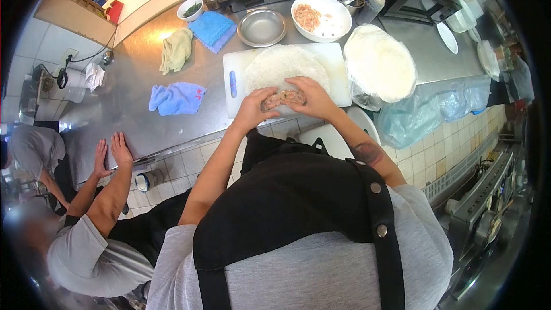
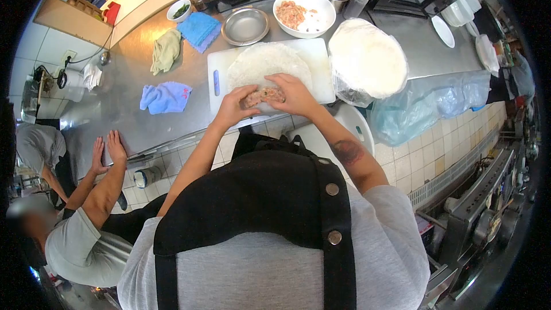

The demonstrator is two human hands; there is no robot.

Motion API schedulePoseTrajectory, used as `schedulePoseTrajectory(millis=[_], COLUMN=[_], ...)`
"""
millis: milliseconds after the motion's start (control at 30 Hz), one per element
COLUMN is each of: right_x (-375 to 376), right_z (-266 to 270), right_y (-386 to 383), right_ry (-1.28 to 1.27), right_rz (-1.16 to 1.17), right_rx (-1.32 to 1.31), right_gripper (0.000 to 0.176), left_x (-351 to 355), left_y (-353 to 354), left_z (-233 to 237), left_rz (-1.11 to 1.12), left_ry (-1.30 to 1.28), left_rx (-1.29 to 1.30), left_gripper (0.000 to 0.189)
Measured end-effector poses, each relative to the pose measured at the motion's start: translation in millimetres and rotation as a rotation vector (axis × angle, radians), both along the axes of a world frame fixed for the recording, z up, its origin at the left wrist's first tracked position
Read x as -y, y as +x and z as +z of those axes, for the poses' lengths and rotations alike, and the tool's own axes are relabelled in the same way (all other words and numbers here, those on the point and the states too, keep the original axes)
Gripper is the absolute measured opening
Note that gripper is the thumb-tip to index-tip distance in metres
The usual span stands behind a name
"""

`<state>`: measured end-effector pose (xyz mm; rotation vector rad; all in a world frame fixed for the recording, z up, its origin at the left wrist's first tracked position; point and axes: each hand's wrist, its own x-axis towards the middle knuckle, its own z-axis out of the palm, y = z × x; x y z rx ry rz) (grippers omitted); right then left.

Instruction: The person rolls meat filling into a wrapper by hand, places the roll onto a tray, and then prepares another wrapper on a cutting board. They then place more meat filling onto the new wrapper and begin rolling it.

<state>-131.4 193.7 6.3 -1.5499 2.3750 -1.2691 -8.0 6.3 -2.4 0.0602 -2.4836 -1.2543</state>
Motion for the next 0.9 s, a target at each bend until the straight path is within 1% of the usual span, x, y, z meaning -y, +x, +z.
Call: schedulePoseTrajectory(millis=[33,67,100,167,300,400,467,533,600,667,700,767,900], right_x=[3.1,5.6,7.3,9.4,9.5,11.1,12.1,15.2,17.7,19.1,20.5,21.3,18.3], right_z=[-2.6,-7.3,-11.2,-18.8,-22.4,-18.6,-11.5,-4.9,-3.8,-14.4,-18.1,-25.7,-15.2], right_y=[0.9,0.9,0.7,0.8,0.3,-1.4,3.1,4.5,1.4,-0.1,-0.8,-4.2,-4.7], right_ry=[-0.001,0.003,0.008,0.038,0.076,0.083,0.038,-0.008,0.056,0.078,0.099,0.094,0.091], right_rz=[-0.004,0.026,0.056,0.069,0.083,0.092,0.055,0.021,0.106,0.097,0.089,0.091,0.130], right_rx=[0.003,-0.066,-0.136,-0.101,-0.061,-0.004,-0.025,-0.044,-0.038,-0.053,-0.069,-0.069,-0.038], right_gripper=[0.029,0.028,0.027,0.028,0.028,0.026,0.025,0.023,0.023,0.024,0.025,0.026,0.026], left_x=[4.0,6.3,7.5,8.8,4.6,2.3,-0.8,-2.9,-3.9,-1.2,0.5,2.6,6.2], left_y=[-0.7,-2.1,-3.6,-4.7,-1.0,2.4,2.9,1.1,-0.8,-6.8,-8.5,-9.3,-8.2], left_z=[0.1,-0.1,-4.2,-13.0,-8.4,-9.8,-10.8,-4.0,-4.3,-11.1,-13.7,-20.0,-14.9], left_rz=[-0.057,-0.115,-0.120,-0.084,-0.046,-0.018,0.097,0.084,0.070,-0.038,-0.038,0.011,-0.018], left_ry=[-0.039,-0.077,-0.077,-0.063,-0.034,0.023,-0.002,-0.029,-0.056,-0.138,-0.139,-0.021,-0.032], left_rx=[0.012,0.023,0.023,0.056,0.142,0.083,-0.061,-0.067,-0.070,-0.034,-0.034,0.149,0.126], left_gripper=[0.033,0.034,0.034,0.033,0.033,0.032,0.032,0.032,0.033,0.030,0.030,0.029,0.029])
